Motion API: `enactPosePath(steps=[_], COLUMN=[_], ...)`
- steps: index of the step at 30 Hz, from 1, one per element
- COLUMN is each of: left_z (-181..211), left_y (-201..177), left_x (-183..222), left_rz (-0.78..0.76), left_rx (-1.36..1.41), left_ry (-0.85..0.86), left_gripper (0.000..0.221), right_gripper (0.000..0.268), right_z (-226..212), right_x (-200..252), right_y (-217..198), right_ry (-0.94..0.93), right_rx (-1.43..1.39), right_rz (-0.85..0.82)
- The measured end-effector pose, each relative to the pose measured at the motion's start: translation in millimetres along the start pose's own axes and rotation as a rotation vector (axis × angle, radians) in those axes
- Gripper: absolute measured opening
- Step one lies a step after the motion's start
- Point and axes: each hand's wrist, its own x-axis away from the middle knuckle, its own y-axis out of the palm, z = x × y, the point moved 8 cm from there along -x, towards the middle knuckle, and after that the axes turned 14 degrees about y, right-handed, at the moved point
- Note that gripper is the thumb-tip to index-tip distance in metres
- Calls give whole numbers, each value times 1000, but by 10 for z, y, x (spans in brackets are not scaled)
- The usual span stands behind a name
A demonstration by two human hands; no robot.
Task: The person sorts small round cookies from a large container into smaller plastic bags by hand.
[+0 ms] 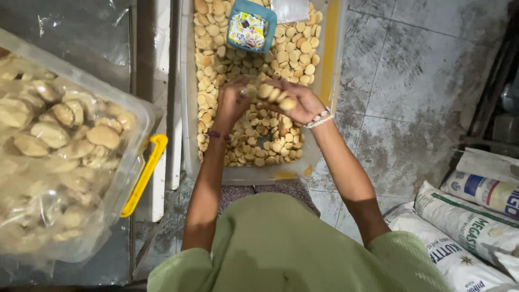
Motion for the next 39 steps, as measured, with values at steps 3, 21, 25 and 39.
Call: enactPosePath(steps=[3, 21, 25, 39], left_z=[64, 1196, 1847, 1661], left_y=[0, -739, -909, -802], left_x=[-19, -1033, -1311, -1419], left_rz=[71, -291, -222, -49], left_rx=[-78, -9, 226, -193], left_ry=[123, -73, 372, 387], left_gripper=[50, 41, 36, 24], right_gripper=[45, 20, 19, 5], right_z=[-13, -1197, -1443, -1269], right_x=[-83, 493, 681, 541], right_y=[-76, 1972, 2122, 2379], right_ry=[-16, -239, -364, -506], right_rx=[-48, 2161, 1617, 2280], right_rz=[167, 638, 519, 522])
